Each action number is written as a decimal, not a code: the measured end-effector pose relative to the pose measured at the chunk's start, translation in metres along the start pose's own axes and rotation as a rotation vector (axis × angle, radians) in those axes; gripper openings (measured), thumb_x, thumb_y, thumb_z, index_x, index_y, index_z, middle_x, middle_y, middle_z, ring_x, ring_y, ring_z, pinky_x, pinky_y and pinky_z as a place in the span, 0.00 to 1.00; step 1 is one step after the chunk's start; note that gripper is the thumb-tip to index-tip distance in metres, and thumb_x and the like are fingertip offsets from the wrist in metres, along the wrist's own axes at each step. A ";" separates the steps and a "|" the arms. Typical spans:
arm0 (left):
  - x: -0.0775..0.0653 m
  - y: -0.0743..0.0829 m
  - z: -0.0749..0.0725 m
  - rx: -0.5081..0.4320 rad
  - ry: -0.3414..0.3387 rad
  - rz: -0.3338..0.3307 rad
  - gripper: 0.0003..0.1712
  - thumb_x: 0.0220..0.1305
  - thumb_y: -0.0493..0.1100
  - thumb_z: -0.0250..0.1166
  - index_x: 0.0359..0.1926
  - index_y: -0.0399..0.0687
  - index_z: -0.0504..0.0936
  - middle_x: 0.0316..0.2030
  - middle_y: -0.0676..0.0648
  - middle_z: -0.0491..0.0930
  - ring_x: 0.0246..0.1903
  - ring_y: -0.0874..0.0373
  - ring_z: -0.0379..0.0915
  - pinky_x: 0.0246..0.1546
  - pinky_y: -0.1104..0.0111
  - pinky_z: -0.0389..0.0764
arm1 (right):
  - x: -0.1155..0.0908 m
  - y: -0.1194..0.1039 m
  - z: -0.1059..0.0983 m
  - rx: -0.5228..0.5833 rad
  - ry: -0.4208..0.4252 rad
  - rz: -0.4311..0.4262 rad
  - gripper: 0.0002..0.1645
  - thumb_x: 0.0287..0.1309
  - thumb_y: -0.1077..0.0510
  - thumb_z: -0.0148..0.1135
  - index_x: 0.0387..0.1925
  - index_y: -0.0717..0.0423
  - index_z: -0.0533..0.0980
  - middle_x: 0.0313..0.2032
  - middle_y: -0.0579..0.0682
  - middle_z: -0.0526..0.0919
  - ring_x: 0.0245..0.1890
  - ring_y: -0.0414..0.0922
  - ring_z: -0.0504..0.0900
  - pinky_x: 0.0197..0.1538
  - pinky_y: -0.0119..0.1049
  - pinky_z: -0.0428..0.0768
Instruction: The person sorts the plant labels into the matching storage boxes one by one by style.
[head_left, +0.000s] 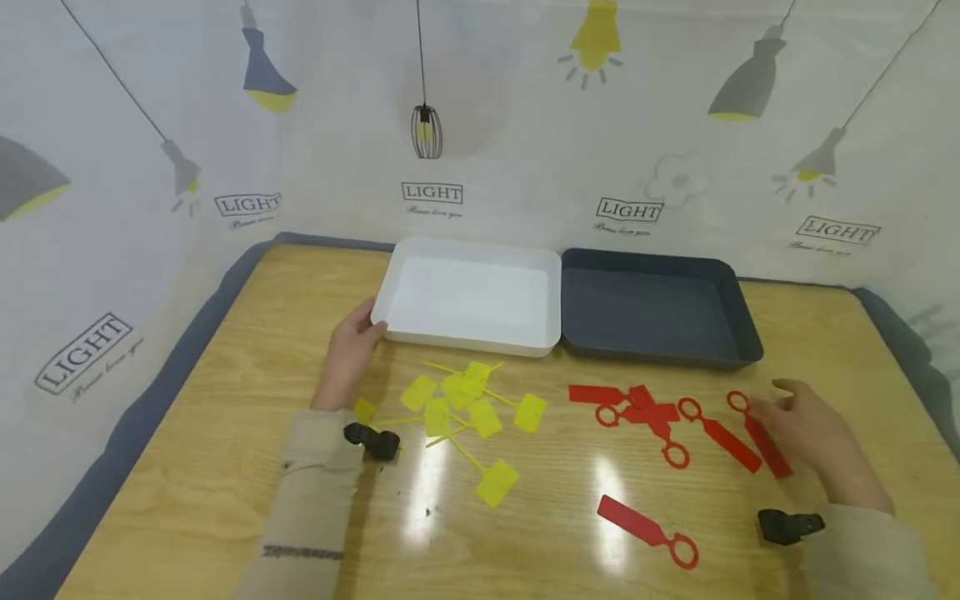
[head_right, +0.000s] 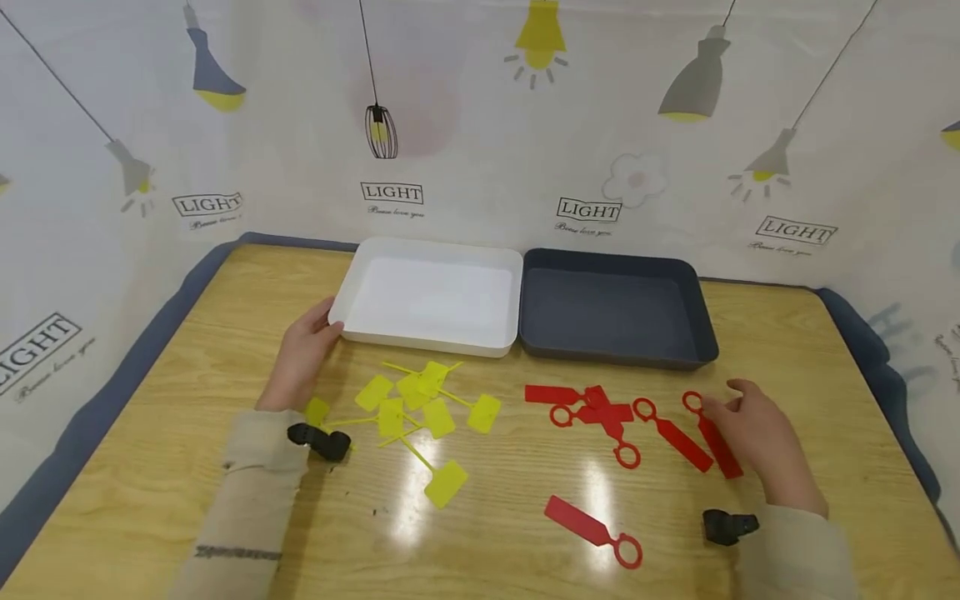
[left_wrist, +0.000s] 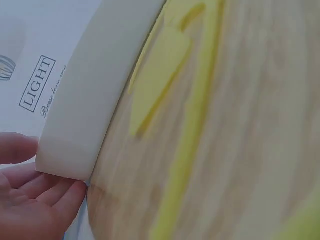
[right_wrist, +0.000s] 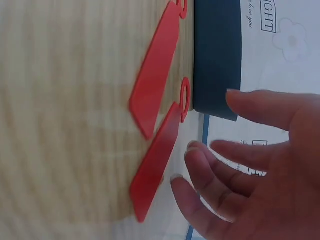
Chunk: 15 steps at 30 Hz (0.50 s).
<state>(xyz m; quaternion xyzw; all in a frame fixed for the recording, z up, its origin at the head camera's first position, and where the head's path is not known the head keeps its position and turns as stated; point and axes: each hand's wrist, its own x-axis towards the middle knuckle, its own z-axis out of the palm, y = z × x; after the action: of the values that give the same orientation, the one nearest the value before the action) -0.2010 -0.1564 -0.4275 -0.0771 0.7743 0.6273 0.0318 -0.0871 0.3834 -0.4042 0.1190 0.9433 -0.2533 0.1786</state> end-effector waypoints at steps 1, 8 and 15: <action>0.001 0.000 0.001 -0.021 0.011 -0.015 0.28 0.66 0.39 0.50 0.65 0.47 0.57 0.65 0.48 0.55 0.62 0.57 0.53 0.59 0.67 0.60 | -0.001 0.002 0.002 -0.015 0.001 -0.007 0.53 0.58 0.33 0.41 0.61 0.76 0.46 0.50 0.75 0.64 0.44 0.65 0.70 0.39 0.57 0.71; -0.002 -0.002 -0.001 -0.284 0.073 -0.019 0.24 0.65 0.38 0.51 0.62 0.44 0.63 0.62 0.46 0.60 0.60 0.58 0.56 0.57 0.71 0.63 | -0.012 0.008 0.005 -0.131 -0.046 -0.013 0.49 0.52 0.33 0.52 0.51 0.76 0.64 0.46 0.72 0.71 0.41 0.64 0.71 0.37 0.54 0.73; -0.014 -0.001 -0.003 -0.377 0.060 -0.004 0.24 0.64 0.36 0.51 0.62 0.40 0.63 0.61 0.44 0.62 0.60 0.58 0.58 0.58 0.71 0.62 | -0.015 0.004 0.005 -0.228 -0.060 -0.014 0.36 0.46 0.43 0.63 0.40 0.74 0.71 0.36 0.67 0.76 0.33 0.58 0.74 0.33 0.51 0.72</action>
<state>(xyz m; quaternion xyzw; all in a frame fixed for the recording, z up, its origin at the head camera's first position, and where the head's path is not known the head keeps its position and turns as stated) -0.1872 -0.1584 -0.4255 -0.1018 0.6436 0.7586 -0.0052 -0.0712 0.3819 -0.4041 0.0835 0.9610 -0.1490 0.2173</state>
